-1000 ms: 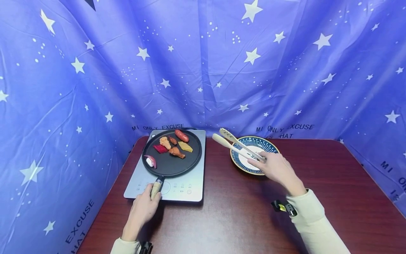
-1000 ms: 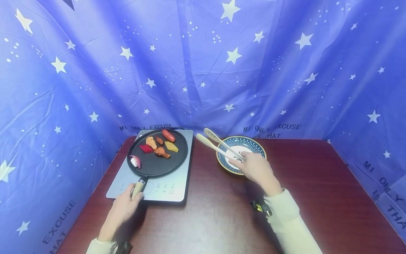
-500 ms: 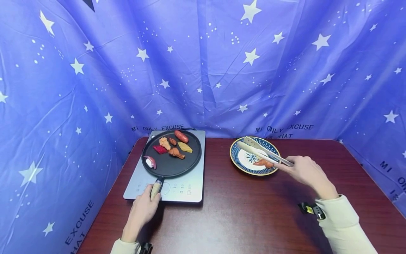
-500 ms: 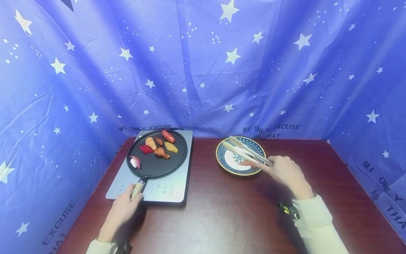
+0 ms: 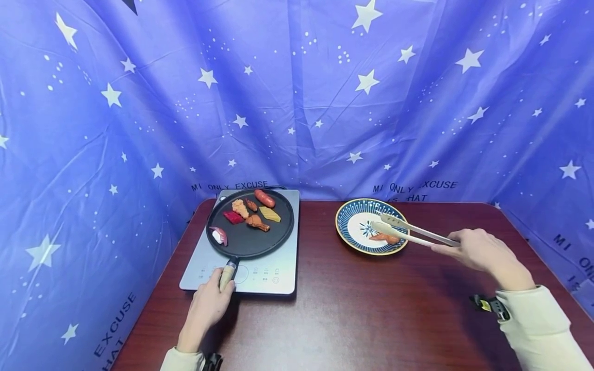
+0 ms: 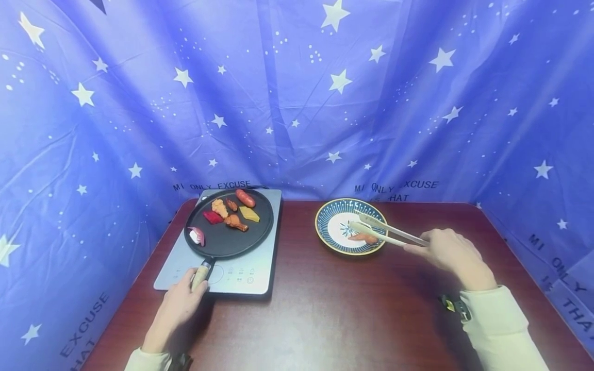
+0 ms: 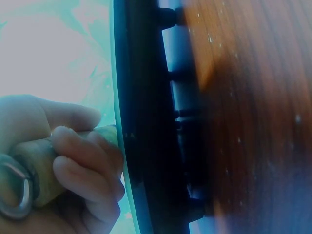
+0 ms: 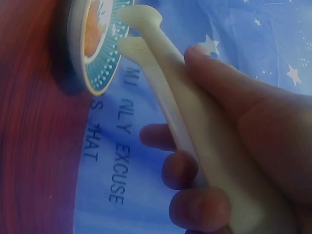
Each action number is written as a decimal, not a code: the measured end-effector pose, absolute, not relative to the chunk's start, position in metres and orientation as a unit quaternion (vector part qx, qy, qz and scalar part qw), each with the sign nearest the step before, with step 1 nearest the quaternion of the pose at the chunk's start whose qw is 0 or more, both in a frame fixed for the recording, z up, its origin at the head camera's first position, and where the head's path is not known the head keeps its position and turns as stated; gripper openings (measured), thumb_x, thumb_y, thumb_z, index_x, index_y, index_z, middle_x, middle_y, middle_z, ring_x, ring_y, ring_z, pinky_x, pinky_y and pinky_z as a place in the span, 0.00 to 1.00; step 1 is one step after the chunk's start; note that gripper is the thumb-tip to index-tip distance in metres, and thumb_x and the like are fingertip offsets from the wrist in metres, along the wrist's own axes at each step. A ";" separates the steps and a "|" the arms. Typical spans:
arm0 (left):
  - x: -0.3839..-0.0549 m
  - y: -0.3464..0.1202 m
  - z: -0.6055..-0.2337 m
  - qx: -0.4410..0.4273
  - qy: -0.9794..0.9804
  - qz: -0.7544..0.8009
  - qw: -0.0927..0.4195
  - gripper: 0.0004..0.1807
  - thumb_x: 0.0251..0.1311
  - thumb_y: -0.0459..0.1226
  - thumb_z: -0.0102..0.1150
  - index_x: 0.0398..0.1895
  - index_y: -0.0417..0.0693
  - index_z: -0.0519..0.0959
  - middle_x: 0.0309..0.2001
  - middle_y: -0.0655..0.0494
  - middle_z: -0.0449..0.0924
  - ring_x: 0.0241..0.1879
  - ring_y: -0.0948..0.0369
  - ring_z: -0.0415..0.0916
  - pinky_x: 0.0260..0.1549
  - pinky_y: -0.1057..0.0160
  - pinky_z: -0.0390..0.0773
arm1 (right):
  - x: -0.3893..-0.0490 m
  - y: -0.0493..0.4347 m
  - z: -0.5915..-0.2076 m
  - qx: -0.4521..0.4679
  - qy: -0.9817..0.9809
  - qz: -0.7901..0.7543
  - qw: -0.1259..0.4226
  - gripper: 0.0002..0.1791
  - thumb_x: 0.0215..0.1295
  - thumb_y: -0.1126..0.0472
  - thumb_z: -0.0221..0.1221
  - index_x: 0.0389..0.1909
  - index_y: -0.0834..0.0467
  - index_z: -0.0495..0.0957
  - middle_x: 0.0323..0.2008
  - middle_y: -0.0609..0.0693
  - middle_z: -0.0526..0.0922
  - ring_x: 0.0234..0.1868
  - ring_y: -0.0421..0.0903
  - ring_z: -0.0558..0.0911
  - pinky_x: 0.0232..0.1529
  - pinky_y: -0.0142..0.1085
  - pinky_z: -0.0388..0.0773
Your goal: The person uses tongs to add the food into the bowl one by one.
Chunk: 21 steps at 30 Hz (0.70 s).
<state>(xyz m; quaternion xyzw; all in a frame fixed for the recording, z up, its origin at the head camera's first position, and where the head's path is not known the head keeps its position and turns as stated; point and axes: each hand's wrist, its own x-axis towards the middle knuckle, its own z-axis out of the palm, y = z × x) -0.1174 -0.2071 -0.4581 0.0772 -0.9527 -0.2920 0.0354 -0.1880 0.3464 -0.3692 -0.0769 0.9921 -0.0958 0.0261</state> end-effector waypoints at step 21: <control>-0.118 -0.207 -0.456 0.072 -0.954 -0.288 0.035 0.21 0.62 0.43 0.53 0.57 0.48 0.70 0.20 0.53 0.69 0.21 0.55 0.68 0.20 0.56 0.66 | -0.191 0.353 -0.368 -0.088 0.992 -0.050 0.076 0.32 0.54 0.31 0.56 0.32 0.58 0.82 0.23 0.53 0.77 0.26 0.55 0.77 0.23 0.53 0.70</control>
